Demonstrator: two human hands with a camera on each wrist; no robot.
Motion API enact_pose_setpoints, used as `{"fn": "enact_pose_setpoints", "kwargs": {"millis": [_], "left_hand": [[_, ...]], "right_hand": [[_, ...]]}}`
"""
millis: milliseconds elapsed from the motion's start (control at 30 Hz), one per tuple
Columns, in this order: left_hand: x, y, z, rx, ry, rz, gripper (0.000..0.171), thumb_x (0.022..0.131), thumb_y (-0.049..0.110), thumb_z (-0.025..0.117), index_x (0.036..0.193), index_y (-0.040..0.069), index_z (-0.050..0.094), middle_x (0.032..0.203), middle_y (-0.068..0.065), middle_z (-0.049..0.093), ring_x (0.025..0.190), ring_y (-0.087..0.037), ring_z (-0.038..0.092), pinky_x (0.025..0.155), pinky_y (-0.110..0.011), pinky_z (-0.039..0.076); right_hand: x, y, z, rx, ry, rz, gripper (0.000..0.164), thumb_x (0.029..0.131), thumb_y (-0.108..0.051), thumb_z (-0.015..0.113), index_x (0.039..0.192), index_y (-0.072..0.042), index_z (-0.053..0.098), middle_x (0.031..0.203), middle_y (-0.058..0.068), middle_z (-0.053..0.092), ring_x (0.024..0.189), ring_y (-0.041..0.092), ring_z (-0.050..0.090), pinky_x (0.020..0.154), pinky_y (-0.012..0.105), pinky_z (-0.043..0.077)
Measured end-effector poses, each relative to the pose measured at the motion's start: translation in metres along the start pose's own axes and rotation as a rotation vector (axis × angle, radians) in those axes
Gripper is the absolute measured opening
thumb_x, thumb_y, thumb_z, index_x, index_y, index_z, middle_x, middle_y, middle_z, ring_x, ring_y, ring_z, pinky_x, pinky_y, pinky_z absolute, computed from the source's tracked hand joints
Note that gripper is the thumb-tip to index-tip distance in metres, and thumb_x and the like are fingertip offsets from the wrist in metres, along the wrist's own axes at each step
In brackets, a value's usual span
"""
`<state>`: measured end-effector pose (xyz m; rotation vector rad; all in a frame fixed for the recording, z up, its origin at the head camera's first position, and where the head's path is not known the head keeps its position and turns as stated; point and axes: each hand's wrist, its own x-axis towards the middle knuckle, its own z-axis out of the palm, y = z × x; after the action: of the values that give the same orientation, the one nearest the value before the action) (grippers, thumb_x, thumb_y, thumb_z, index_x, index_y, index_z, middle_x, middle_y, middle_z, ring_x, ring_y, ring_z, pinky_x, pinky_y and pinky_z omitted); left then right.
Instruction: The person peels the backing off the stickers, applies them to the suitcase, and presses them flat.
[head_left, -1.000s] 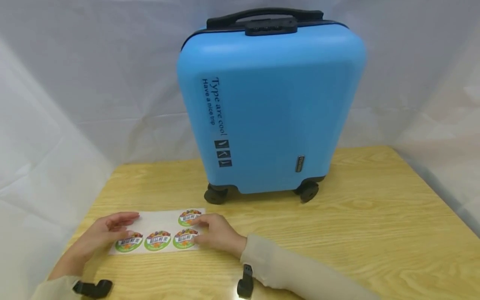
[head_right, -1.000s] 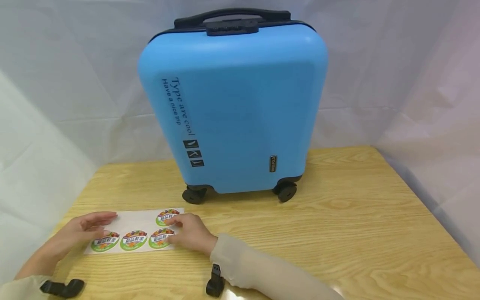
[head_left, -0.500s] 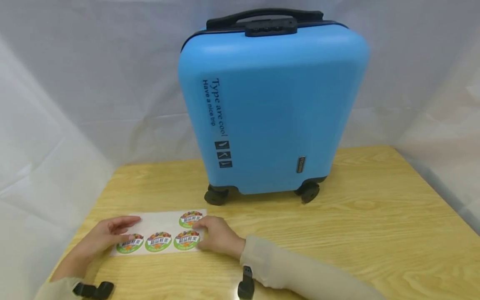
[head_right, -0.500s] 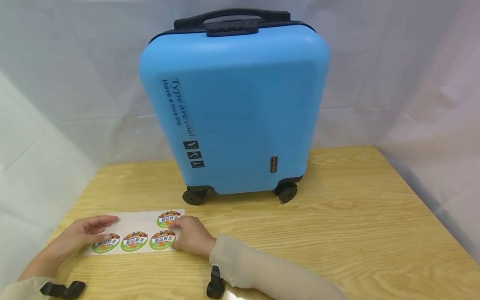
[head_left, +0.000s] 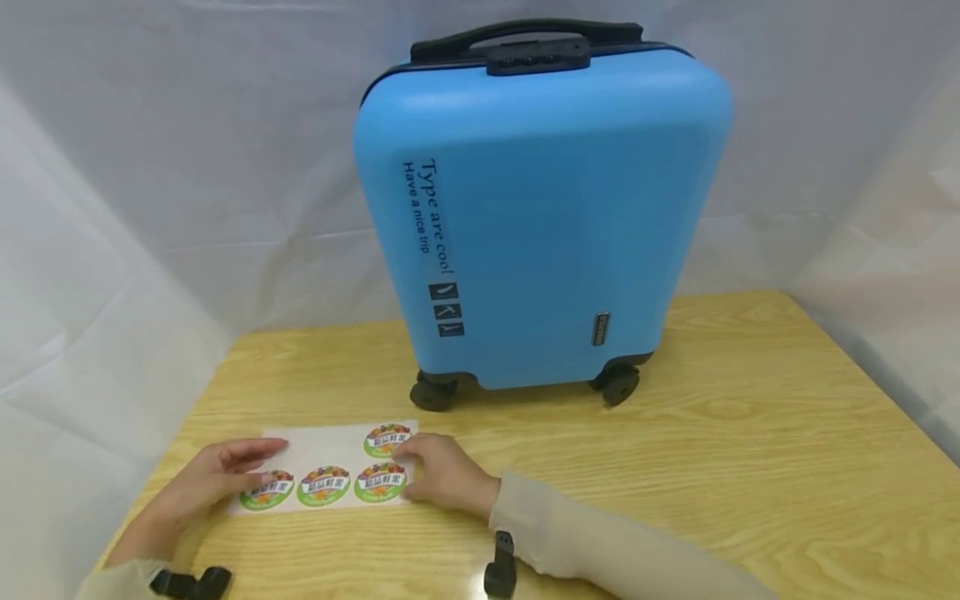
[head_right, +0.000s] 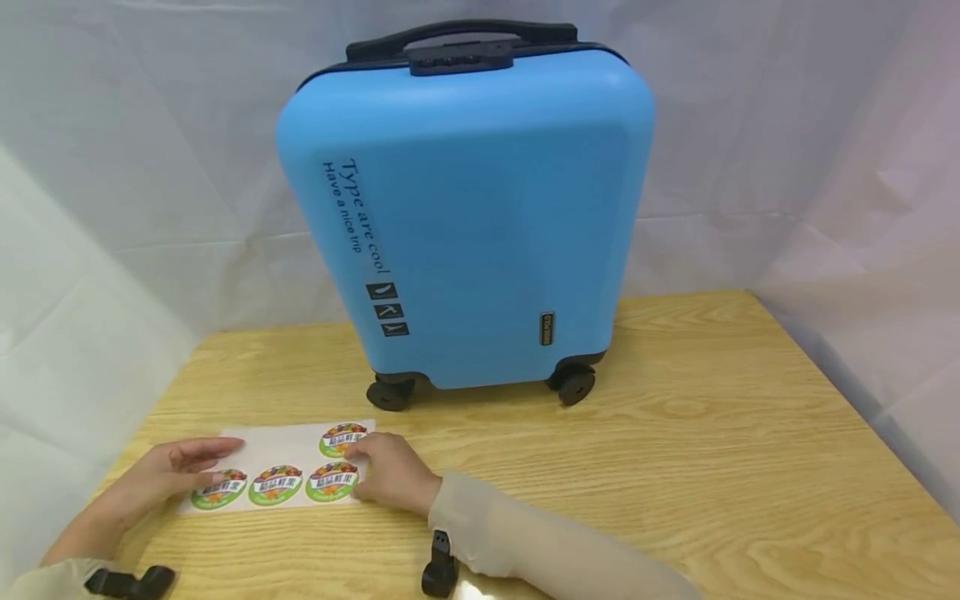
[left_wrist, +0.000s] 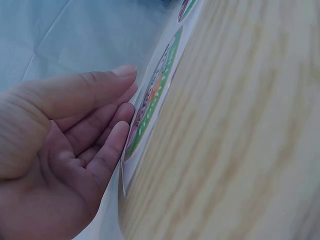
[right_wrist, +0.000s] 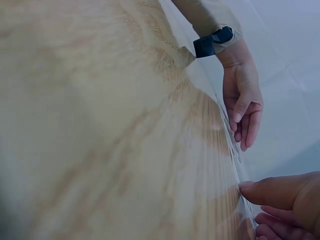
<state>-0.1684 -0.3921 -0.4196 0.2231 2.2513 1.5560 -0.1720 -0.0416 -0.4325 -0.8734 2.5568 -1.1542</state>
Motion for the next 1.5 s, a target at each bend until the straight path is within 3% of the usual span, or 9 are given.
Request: {"fn": "enact_pose_setpoints", "kwargs": {"millis": [233,333,433,533,800,1133,1333,1500], "left_hand": [[0.003,0.004,0.007,0.048,-0.009,-0.006,0.053,0.086,0.008,0.067,0.132,-0.010,0.046,0.115,0.023,0.060,0.098,0.000,0.060,0.079,-0.021,0.051],[0.004,0.005,0.011,0.104,0.003,-0.009,0.057,0.085,0.010,0.068,0.132,-0.011,0.044,0.125,0.000,0.061,0.097,-0.001,0.061,0.077,-0.024,0.053],[0.004,0.006,0.015,0.165,0.020,0.002,0.058,0.085,0.011,0.069,0.132,-0.011,0.044,0.134,-0.025,0.049,0.097,0.004,0.059,0.077,-0.023,0.052],[0.005,0.008,0.019,0.196,0.031,0.011,0.057,0.085,0.010,0.068,0.132,-0.011,0.045,0.137,-0.033,0.039,0.099,0.008,0.056,0.078,-0.022,0.052],[0.009,0.015,0.027,0.182,0.021,-0.008,0.055,0.085,0.009,0.067,0.133,-0.010,0.045,0.136,-0.034,0.040,0.095,0.002,0.059,0.076,-0.025,0.053],[0.008,0.009,0.029,0.178,0.018,0.018,0.056,0.084,0.010,0.068,0.132,-0.010,0.046,0.137,-0.031,0.042,0.100,0.009,0.055,0.079,-0.022,0.052],[0.010,0.011,0.031,0.150,-0.013,0.020,0.057,0.086,0.009,0.067,0.133,-0.010,0.044,0.136,-0.030,0.043,0.099,0.004,0.058,0.077,-0.026,0.053],[0.011,0.013,0.034,0.150,-0.017,0.024,0.056,0.085,0.008,0.068,0.132,-0.011,0.044,0.136,-0.028,0.045,0.100,0.008,0.056,0.078,-0.024,0.053]], "right_hand": [[-0.006,0.003,-0.011,-0.055,-0.022,-0.012,0.041,0.074,-0.012,0.079,0.114,-0.009,0.066,0.114,-0.001,0.065,0.110,0.013,0.057,0.097,0.024,0.042],[-0.009,0.005,-0.013,-0.042,-0.031,-0.010,0.041,0.075,-0.012,0.079,0.113,-0.008,0.067,0.114,-0.001,0.065,0.110,0.013,0.057,0.097,0.024,0.042],[-0.010,0.007,-0.015,-0.026,-0.036,-0.011,0.040,0.075,-0.011,0.079,0.113,-0.007,0.067,0.113,-0.001,0.065,0.109,0.012,0.057,0.095,0.023,0.043],[-0.010,0.009,-0.015,-0.006,-0.035,-0.012,0.039,0.076,-0.010,0.078,0.113,-0.007,0.067,0.113,-0.001,0.066,0.108,0.012,0.058,0.094,0.022,0.043],[-0.012,0.010,-0.018,0.001,-0.030,0.003,0.039,0.075,-0.007,0.077,0.113,-0.008,0.067,0.113,-0.001,0.066,0.109,0.012,0.057,0.095,0.023,0.043],[-0.015,0.011,-0.016,0.042,-0.003,0.003,0.038,0.076,-0.008,0.075,0.114,-0.008,0.067,0.112,0.001,0.066,0.103,0.011,0.059,0.087,0.022,0.046],[-0.015,0.013,-0.015,0.091,-0.014,0.012,0.041,0.077,-0.007,0.075,0.117,-0.010,0.066,0.116,0.001,0.065,0.098,0.009,0.060,0.079,0.019,0.047],[-0.016,0.014,-0.014,0.090,-0.019,0.017,0.043,0.077,-0.007,0.077,0.118,-0.010,0.065,0.116,0.002,0.065,0.101,0.010,0.060,0.083,0.020,0.048]]}}
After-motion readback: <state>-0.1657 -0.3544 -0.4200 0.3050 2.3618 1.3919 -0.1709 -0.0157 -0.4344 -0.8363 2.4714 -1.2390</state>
